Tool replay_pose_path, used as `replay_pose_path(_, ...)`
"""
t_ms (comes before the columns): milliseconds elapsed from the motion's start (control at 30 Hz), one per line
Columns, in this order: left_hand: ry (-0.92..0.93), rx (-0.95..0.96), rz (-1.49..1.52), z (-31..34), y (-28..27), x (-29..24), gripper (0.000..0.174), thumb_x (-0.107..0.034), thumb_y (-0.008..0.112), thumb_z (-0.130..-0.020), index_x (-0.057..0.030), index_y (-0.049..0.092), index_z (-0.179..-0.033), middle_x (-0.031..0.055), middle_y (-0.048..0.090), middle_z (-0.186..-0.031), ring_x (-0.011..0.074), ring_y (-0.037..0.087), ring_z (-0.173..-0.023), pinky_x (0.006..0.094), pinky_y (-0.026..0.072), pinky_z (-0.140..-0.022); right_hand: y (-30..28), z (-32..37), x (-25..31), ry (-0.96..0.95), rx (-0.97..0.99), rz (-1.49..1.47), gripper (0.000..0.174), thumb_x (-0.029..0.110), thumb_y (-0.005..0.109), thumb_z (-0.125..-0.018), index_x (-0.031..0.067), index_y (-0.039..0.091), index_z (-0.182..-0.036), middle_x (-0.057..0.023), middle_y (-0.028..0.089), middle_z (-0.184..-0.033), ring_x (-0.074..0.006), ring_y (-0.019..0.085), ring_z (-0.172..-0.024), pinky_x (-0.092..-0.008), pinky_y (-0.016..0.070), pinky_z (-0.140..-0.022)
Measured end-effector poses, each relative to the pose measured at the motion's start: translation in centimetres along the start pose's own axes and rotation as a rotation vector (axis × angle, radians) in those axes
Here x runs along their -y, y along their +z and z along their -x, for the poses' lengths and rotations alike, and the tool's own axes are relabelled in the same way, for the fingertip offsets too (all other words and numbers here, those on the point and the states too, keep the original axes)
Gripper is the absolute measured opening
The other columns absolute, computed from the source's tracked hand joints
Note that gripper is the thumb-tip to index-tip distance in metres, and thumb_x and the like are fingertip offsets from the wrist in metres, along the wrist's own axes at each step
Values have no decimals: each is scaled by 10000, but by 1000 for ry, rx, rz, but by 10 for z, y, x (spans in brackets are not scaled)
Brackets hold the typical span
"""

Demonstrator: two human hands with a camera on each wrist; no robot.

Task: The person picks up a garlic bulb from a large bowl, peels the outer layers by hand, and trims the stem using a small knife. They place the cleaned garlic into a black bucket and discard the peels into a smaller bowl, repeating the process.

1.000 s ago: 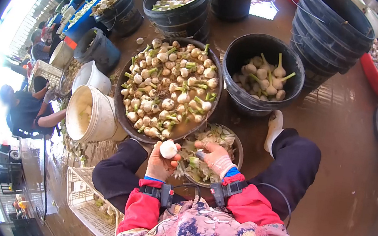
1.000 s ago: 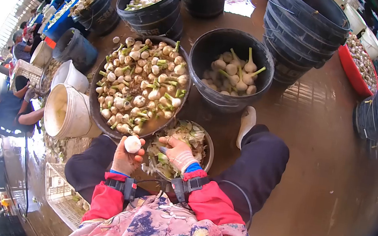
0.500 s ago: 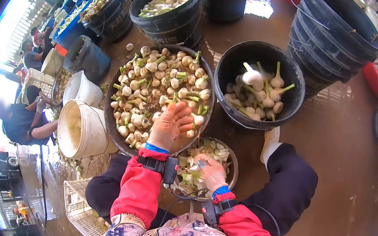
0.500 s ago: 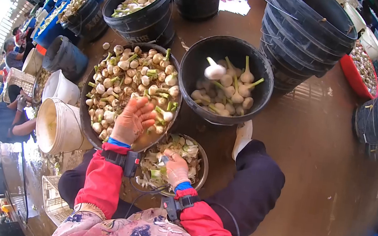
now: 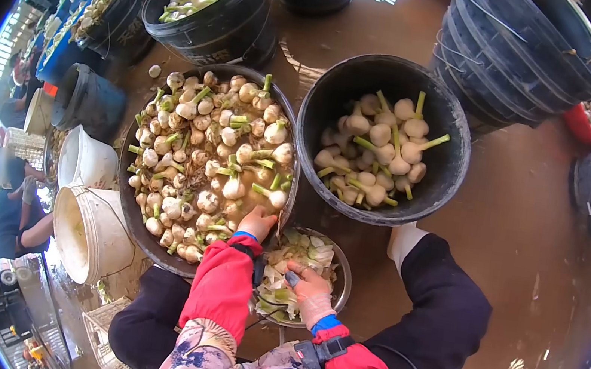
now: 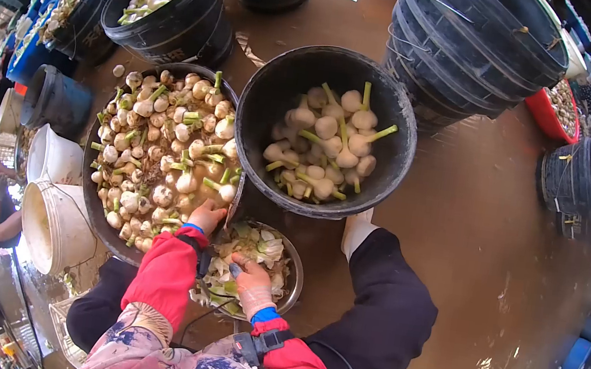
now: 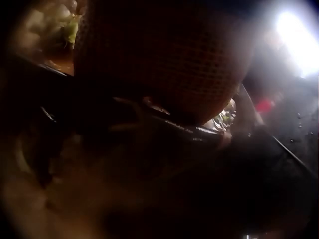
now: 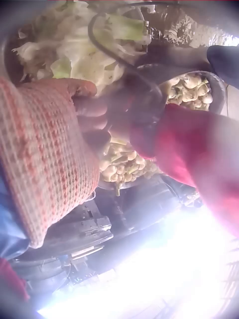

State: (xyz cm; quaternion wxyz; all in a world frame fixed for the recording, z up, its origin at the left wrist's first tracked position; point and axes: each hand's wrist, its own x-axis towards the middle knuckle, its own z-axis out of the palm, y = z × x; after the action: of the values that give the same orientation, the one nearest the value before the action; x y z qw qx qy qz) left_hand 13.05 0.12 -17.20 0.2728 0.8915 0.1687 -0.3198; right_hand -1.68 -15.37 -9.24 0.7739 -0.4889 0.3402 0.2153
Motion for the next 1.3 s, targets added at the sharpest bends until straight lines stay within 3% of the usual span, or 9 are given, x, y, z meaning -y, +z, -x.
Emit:
replay_pose_path(233,267,216,651,141,-59,-28,817,-101,630,-780,-130,165,-1451,88,610,-900,162,556,-722,289,461,-669,14,28,38,-135,-92,36,306,89,649,-831,-6,607,-1118,-47,633,-1034,-123,574,-943,-228,448,-835)
replay_pose_path(367,369,205,801,192,-48,-12,657,-39,698,-736,30,387,-1310,77,594,-1077,135,560,-980,257,439,-870,22,42,45,-170,95,-94,375,-55,588,-812,-28,550,-1183,-77,628,-1040,-121,581,-926,-220,461,-822)
replay_pose_path(600,524,-422,7,251,-27,-14,541,-174,770,-621,-90,561,-1113,147,577,-1005,354,554,-943,411,459,-815,26,64,42,-197,212,55,414,-71,524,-816,24,535,-1218,-71,640,-1017,-122,588,-882,-225,472,-780)
replay_pose_path(767,541,-395,-266,265,-29,-21,521,-173,759,-662,-61,541,-1122,126,573,-1023,306,571,-919,380,468,-768,20,63,39,-259,75,566,373,-39,507,-820,54,577,-1174,-53,649,-995,-109,583,-864,-224,463,-742)
replay_pose_path(900,187,175,1275,264,-40,-14,503,-47,650,-784,6,423,-1231,96,575,-1040,137,591,-834,231,501,-664,19,82,55,-257,301,-56,388,-68,489,-767,-8,587,-1138,-61,633,-1027,-156,594,-931,-246,460,-839)
replay_pose_path(967,222,380,1496,263,-43,-6,470,-41,646,-789,-13,453,-1216,83,571,-1045,126,590,-834,218,505,-653,17,85,60,-227,334,-87,374,-53,510,-773,-4,591,-1134,-62,626,-1048,-172,595,-941,-261,449,-877)
replay_pose_path(1100,181,186,1273,262,-35,-4,448,-52,648,-795,-27,476,-1208,68,580,-1024,125,593,-841,232,509,-673,15,85,59,-338,319,139,337,-16,535,-803,7,592,-1134,-69,636,-1021,-151,589,-921,-259,457,-833)
replay_pose_path(1200,591,-213,595,250,-17,4,419,-135,646,-830,-43,497,-1210,58,599,-994,150,604,-796,274,517,-666,15,93,69,-358,220,420,341,-18,523,-799,11,595,-1132,-68,639,-1014,-135,578,-931,-259,457,-813)
replay_pose_path(1300,168,210,1402,269,-31,-13,374,-244,640,-847,-65,548,-1162,63,606,-976,174,609,-767,277,518,-632,18,90,64,-357,210,304,334,-26,504,-792,5,606,-1109,-60,638,-1020,-125,569,-946,-258,451,-820)
